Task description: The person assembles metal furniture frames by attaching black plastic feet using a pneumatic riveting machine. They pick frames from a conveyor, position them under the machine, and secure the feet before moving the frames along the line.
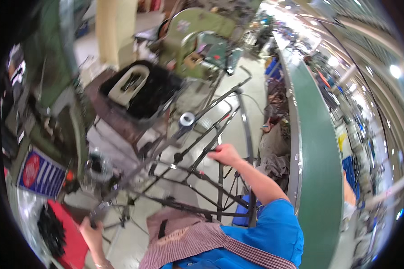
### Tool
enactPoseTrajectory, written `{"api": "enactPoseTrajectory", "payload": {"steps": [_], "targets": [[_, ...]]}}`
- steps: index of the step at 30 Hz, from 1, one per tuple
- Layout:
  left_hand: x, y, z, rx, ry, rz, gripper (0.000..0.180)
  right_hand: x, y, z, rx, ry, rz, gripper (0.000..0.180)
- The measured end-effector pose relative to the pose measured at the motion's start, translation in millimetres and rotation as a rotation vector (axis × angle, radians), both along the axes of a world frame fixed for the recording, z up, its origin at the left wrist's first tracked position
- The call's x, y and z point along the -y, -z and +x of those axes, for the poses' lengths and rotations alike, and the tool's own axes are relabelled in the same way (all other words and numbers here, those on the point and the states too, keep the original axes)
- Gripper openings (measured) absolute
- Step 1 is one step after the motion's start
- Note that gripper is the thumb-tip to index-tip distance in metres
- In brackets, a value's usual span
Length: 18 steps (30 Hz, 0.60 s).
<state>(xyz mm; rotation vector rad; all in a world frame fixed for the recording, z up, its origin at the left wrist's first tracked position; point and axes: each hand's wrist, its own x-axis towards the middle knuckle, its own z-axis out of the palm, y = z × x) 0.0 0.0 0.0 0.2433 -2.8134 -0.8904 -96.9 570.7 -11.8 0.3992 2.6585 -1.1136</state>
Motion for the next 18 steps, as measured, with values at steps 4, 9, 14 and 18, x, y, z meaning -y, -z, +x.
{"api": "enactPoseTrajectory", "payload": {"steps": [4,9,14,18], "targets": [[-26,151,42,0.236,0.036,0.081,0.032,-45,9,16,0.057,0.029,0.154,0.050],[-76,179,37,0.034,0.199,0.043,0.046,-63,71,66,0.078,-0.073,0.130,0.043],[-229,46,-39,0.124,0.467,0.202,0.037,-78,62,145,-0.047,-0.225,0.238,0.033],[-379,-72,-89,0.048,0.780,0.248,0.036,-86,42,197,-0.017,-0.380,0.187,0.029]]}}
